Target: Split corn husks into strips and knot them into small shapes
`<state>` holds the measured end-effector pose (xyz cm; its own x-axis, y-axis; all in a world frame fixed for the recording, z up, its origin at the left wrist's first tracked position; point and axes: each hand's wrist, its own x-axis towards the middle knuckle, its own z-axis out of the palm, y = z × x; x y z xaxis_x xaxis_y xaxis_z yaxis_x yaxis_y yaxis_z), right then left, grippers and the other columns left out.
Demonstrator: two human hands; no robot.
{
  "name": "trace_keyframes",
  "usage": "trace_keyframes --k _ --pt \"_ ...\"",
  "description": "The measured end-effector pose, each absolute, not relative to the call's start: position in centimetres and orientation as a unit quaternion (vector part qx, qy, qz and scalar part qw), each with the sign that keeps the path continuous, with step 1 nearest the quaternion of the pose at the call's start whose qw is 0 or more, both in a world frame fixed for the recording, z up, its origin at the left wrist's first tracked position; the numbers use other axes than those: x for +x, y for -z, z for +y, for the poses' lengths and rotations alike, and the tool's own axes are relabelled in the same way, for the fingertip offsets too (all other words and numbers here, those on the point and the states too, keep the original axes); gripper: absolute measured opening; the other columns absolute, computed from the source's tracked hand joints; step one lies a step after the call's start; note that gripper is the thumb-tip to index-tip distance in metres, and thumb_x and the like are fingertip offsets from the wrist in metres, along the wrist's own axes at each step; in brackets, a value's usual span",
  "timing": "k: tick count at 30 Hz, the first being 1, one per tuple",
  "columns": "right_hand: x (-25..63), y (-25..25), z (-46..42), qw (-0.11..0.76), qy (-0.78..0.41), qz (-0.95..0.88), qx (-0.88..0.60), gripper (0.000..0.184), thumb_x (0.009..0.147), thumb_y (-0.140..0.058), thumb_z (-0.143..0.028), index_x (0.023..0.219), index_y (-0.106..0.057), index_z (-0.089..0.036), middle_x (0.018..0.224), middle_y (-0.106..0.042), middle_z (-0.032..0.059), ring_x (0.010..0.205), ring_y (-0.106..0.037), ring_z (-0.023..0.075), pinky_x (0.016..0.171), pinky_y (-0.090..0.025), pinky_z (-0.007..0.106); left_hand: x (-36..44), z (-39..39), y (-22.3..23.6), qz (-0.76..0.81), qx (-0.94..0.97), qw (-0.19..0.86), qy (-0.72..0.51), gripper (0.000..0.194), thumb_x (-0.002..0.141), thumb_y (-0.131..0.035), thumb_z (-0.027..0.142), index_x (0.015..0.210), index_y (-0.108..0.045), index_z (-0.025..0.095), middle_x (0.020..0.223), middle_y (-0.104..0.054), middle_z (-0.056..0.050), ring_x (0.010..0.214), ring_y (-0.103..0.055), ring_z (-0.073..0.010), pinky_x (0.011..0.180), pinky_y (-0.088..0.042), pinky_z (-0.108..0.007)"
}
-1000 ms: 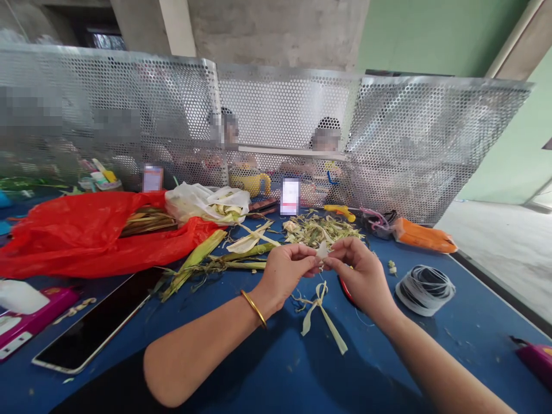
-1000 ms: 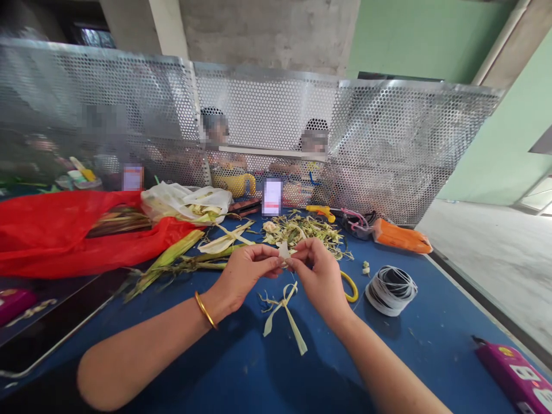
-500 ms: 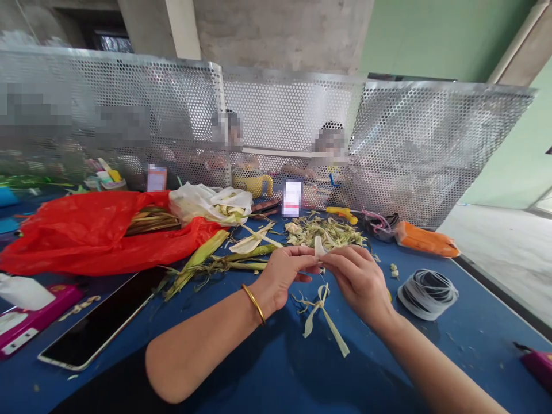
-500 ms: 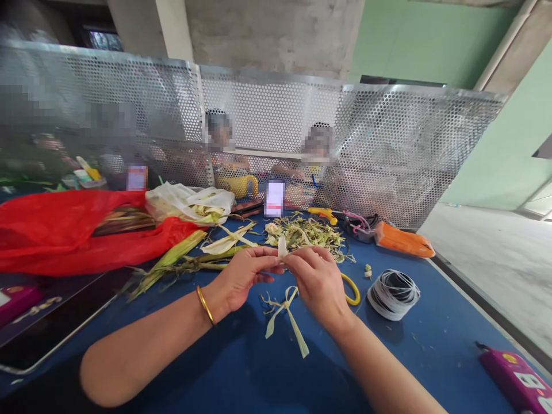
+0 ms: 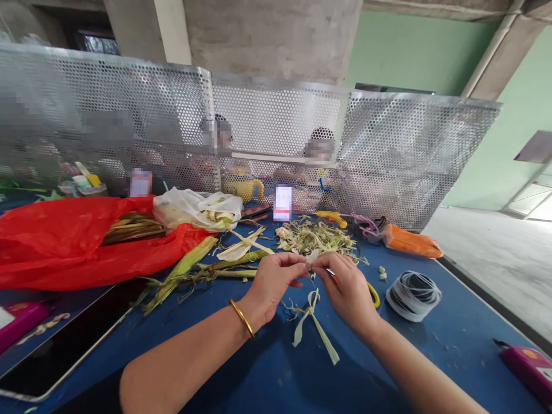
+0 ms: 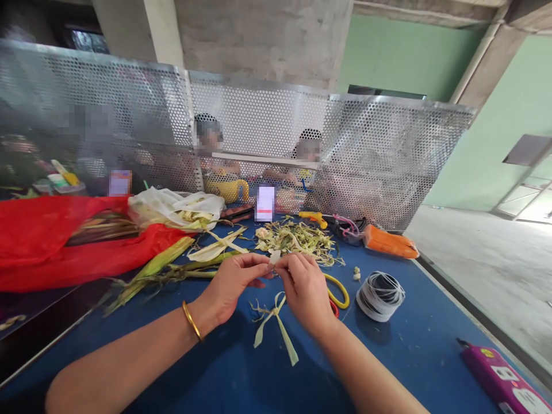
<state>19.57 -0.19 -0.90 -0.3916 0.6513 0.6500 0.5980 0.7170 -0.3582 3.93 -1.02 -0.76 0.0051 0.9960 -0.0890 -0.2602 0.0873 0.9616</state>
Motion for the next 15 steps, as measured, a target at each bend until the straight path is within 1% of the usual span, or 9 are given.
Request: trace_keyframes --k 5,8,12,15 --pt "19.29 0.73 -0.37 0.424 -0.100 -0.803 -0.407 0.011 0.089 -0.051 -0.020 0.079 -0.054 -0.022 0.080 -0.064 0.0012 0.079 -0.059 0.0172 0.073 -0.043 0.028 3.98 -0.97 0.94 0.449 0.431 0.570 -0.537 0.014 0.065 -0.073 0.025 0.073 -0.069 0.014 0.068 -0.068 -0.004 0.067 -0.064 -0.0144 0.057 -0.046 -0.022" --pt "19.27 0.75 -0.38 0.432 -0.123 -0.790 -0.418 0.010 0.087 -0.052 -0.020 0.078 -0.055 -0.022 0.077 -0.063 -0.0002 0.074 -0.059 0.0157 0.068 -0.044 0.026 4.05 -1.07 0.81 0.450 0.431 0.569 -0.536 0.013 0.065 -0.072 0.025 0.072 -0.069 0.014 0.068 -0.069 -0.004 0.067 -0.064 -0.0145 0.058 -0.046 -0.022" --pt "19.24 1.22 -0.20 0.456 -0.135 -0.767 -0.430 0.005 0.084 -0.054 -0.020 0.080 -0.054 -0.022 0.073 -0.063 -0.0014 0.068 -0.061 0.0147 0.063 -0.046 0.025 4.25 -1.23 0.79 0.448 0.430 0.564 -0.544 0.014 0.065 -0.073 0.027 0.071 -0.071 0.015 0.068 -0.069 -0.004 0.066 -0.063 -0.0143 0.057 -0.046 -0.022" --pt "19.16 1.54 -0.14 0.479 -0.155 -0.747 -0.434 0.005 0.082 -0.056 -0.020 0.084 -0.052 -0.022 0.077 -0.064 0.0003 0.071 -0.063 0.0157 0.064 -0.049 0.025 4.42 -1.34 0.92 0.446 0.424 0.565 -0.549 0.016 0.063 -0.075 0.028 0.071 -0.071 0.015 0.069 -0.070 -0.004 0.067 -0.063 -0.0147 0.059 -0.047 -0.023"
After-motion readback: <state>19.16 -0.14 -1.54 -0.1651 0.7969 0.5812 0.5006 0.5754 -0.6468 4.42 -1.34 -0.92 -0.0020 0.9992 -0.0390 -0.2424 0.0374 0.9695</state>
